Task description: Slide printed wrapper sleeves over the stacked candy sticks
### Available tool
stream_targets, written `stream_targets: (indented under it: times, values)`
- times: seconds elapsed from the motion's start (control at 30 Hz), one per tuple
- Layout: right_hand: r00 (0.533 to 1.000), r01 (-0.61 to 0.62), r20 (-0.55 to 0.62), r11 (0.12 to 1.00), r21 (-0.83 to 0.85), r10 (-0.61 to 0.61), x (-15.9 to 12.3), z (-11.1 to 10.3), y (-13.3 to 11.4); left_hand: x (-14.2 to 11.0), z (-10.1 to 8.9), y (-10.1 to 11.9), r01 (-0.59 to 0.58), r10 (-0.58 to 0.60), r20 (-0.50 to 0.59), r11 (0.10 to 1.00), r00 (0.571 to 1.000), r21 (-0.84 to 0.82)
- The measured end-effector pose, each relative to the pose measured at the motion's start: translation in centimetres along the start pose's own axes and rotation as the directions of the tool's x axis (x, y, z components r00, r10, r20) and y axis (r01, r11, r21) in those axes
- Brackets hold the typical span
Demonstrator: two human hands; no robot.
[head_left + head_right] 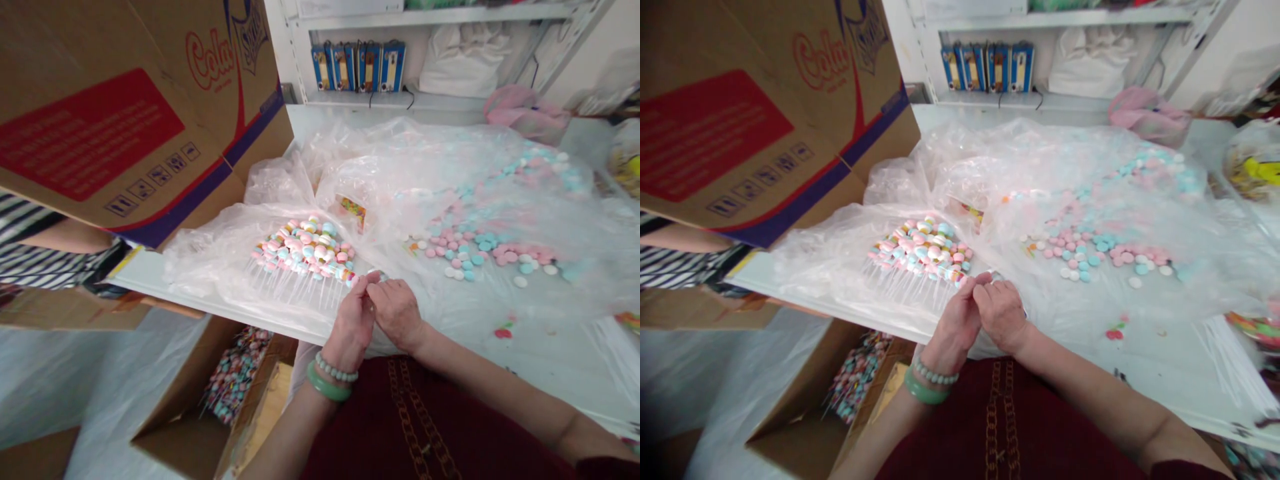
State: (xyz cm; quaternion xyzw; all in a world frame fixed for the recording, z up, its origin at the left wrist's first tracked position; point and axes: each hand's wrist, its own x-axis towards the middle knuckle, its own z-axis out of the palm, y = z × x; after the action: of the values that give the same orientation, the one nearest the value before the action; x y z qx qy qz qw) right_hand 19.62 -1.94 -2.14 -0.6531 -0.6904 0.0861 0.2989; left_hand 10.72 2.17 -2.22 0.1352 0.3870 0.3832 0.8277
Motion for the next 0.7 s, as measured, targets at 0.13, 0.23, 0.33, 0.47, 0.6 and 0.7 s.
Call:
stream_targets:
  times: [0.13, 0.23, 0.33, 0.47, 0.6, 0.7]
  values:
    - [0.878, -0.476, 0.395, 0.586, 0.655, 0.271, 2.0, -0.7, 0.7, -0.6, -0.6, 1.7, -0.023, 0.007, 0.187, 0.996, 0.982, 0.082]
    - [0.725, -0.689, 0.670, 0.156, 0.708, 0.158, 2.9, -1.3, 0.9, -1.3, -1.3, 3.6, -0.251, 0.138, 0.316, 0.901, 0.939, 0.353]
    - [0.791, -0.610, 0.573, 0.357, 0.708, 0.215, 3.2, -2.0, 0.8, -1.5, -1.8, 5.2, -0.365, 0.189, 0.353, 0.754, 0.916, 0.545]
    - [0.929, -0.364, 0.209, 0.645, 0.672, 0.306, 3.8, -2.7, 0.1, -1.4, -1.9, 5.9, -0.351, 0.177, 0.326, 0.706, 0.929, 0.616]
    - [0.901, -0.424, 0.375, 0.261, 0.867, 0.219, 5.1, -1.8, -1.2, -1.3, -1.7, 4.8, -0.152, -0.059, 0.298, 0.756, 0.953, 0.636]
    - [0.882, -0.359, 0.294, 0.121, 0.925, 0.369, 5.7, -0.9, -1.7, -1.2, -1.8, 4.1, -0.233, 0.221, 0.110, 0.674, 0.969, 0.701]
